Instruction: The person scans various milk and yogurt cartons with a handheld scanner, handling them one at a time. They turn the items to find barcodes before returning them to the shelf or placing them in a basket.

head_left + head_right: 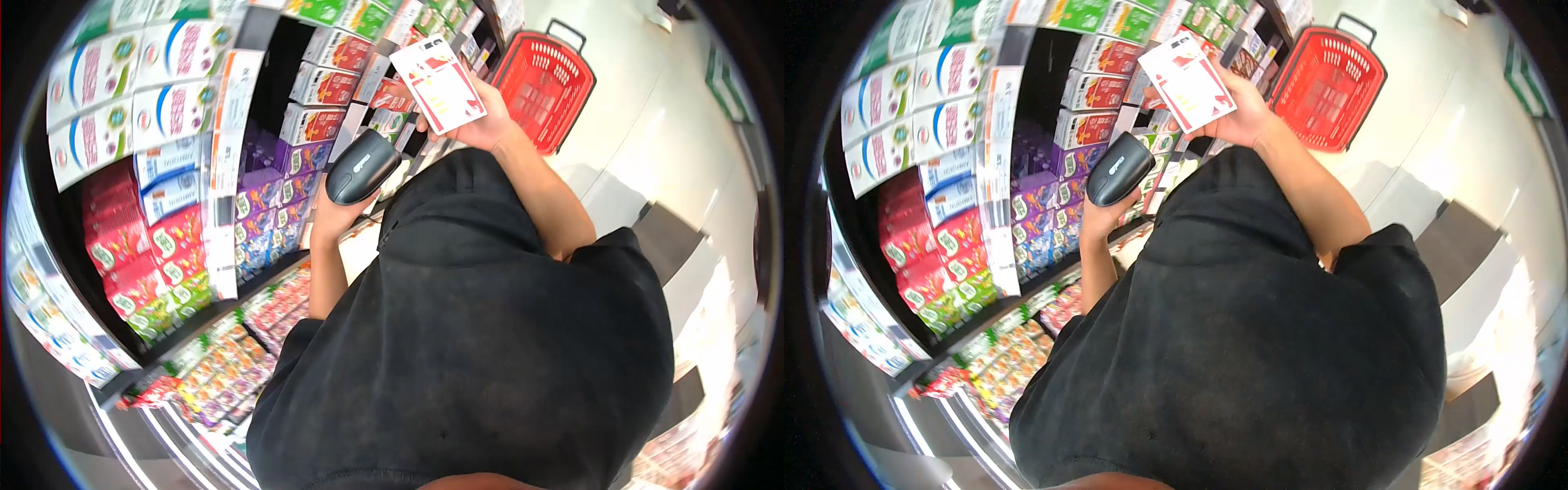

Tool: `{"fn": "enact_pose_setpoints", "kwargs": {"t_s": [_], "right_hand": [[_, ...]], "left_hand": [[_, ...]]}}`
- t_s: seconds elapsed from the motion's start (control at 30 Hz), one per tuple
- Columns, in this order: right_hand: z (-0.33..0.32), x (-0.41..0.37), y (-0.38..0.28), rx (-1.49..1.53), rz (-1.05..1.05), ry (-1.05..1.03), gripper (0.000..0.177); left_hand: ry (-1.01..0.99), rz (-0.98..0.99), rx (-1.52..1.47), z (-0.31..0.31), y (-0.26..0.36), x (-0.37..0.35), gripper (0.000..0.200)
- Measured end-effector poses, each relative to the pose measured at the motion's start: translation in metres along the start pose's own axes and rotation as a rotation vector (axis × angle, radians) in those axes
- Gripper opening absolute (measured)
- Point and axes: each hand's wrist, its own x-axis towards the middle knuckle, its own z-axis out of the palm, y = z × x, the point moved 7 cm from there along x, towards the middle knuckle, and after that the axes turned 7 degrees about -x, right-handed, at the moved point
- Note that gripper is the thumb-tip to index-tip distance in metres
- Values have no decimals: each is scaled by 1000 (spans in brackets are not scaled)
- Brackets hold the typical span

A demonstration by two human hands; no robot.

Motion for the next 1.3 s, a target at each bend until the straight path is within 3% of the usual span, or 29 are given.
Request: {"fn": "enact_pose_setpoints", "kwargs": {"t_s": [0.03, 0.4, 0.47, 0.53, 0.6, 0.63, 0.73, 0.93, 1.1, 1.3], "right_hand": [[9, 6, 0, 33, -2, -24, 68], [53, 32, 20, -59, 231, 88, 70], [21, 22, 21, -157, 221, 530, 66], [35, 33, 24, -205, 237, 405, 59], [42, 43, 12, -673, 161, 452, 54], [41, 50, 5, -761, 101, 495, 68], [42, 58, -8, -1214, 49, 650, 70], [55, 70, -13, -1538, -255, 607, 83], [39, 67, -2, -1322, -88, 597, 79], [12, 59, 8, -845, 11, 647, 52]], "left_hand": [[-59, -10, -56, 6, 13, -4, 52], [225, 28, -406, -2, -26, -37, 51], [171, -68, -583, 3, -42, -35, 64], [158, -139, -695, 6, -36, -36, 63], [103, -77, -821, 10, -35, -34, 60], [136, 5, -768, 10, -34, -32, 60], [110, -46, -788, 15, -26, -30, 47], [151, -90, -713, 25, -30, -18, 56], [209, -25, -723, 17, -24, -13, 52], [80, -145, -679, 21, -30, -14, 57]]}}
